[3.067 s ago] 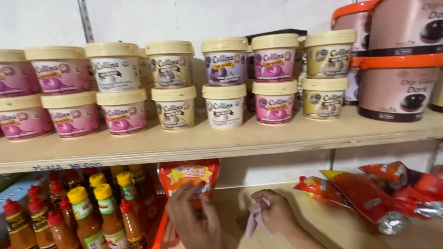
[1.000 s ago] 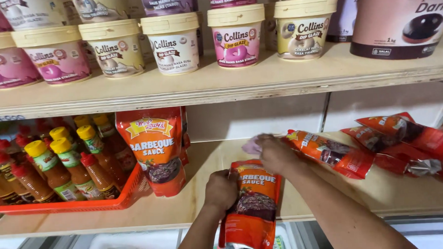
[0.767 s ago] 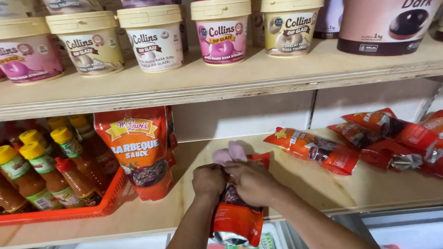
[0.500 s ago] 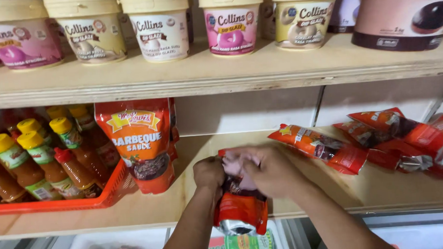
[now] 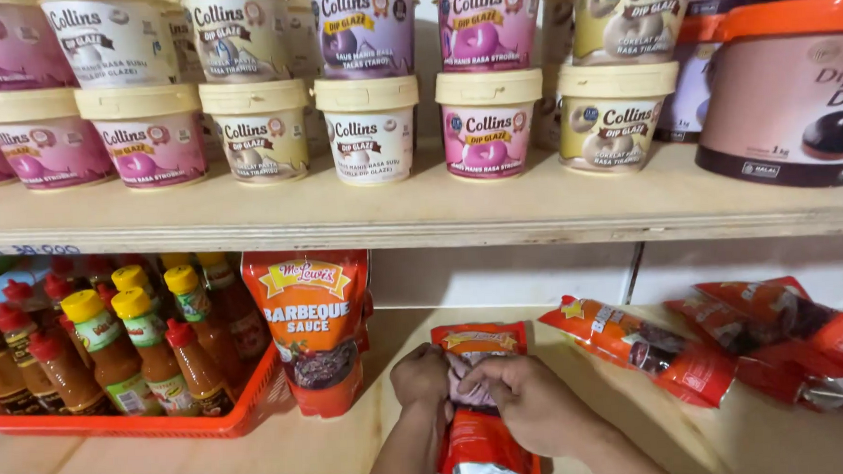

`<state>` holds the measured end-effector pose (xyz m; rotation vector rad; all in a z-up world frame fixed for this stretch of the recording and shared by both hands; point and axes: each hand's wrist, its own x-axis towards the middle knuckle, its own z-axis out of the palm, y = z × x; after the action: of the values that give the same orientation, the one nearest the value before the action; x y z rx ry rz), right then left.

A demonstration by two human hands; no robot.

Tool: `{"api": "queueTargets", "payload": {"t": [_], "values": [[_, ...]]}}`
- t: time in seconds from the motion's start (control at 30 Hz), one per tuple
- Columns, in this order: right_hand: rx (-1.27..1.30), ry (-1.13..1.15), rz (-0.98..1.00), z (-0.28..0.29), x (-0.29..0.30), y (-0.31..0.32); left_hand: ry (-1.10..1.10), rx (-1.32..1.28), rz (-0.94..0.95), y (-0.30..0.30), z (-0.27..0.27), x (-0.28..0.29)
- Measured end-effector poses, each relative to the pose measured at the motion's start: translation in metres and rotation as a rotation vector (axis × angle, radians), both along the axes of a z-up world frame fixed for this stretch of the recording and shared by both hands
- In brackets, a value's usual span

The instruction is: Organizing and wiping down packets of barbeque sauce and stocking them on a grocery store shelf.

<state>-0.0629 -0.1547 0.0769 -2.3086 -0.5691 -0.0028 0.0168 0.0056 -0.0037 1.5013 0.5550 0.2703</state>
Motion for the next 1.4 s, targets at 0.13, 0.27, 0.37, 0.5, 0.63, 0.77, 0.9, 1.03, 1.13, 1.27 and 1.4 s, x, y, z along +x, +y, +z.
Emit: {"api": "queueTargets", "payload": {"t": [0.13, 0.27, 0.37, 0.5, 0.63, 0.77, 0.9, 1.03, 1.13, 1.27, 1.4], "values": [[0.69, 0.162, 0.181, 0.002, 0.022, -0.006, 0.017, -0.322, 0.027, -0.01, 0.05, -0.033], [0.196, -0.236, 0.293, -0.02, 0.003, -0.006, 0.077, -0.09, -0.092, 0.004, 0.004, 0.011], [0.007, -0.115, 0.049, -0.027, -0.026, -0.016, -0.129, 0.107, -0.014, 0.01, -0.015, 0.039], [0.174, -0.241, 0.123, -0.012, -0.015, -0.036, 0.167, 0.027, -0.156, 0.01, 0.039, 0.001], [0.339, -0.067, -0.182, 0.017, 0.042, -0.026, 0.126, 0.593, -0.327, 0.02, -0.032, 0.077], [0.11, 0.189, -0.265, -0.023, 0.08, -0.006, 0.117, 0.147, -0.227, 0.018, -0.039, 0.079], [-0.023, -0.092, -0.062, -0.041, 0.052, -0.001, 0.118, 0.203, -0.235, 0.017, -0.005, 0.048], [-0.061, -0.065, 0.005, -0.023, 0.007, -0.019, 0.171, 0.006, -0.271, 0.014, 0.028, 0.017], [0.72, 0.494, -0.111, -0.038, 0.028, -0.044, 0.284, 0.061, -0.335, 0.01, 0.085, -0.027], [0.841, 0.123, -0.457, -0.021, 0.054, -0.051, 0.163, 0.02, -0.401, 0.01, 0.049, 0.003], [0.857, 0.264, -0.61, -0.028, 0.066, -0.059, -0.1, -0.119, -0.509, -0.006, 0.084, -0.026]]}}
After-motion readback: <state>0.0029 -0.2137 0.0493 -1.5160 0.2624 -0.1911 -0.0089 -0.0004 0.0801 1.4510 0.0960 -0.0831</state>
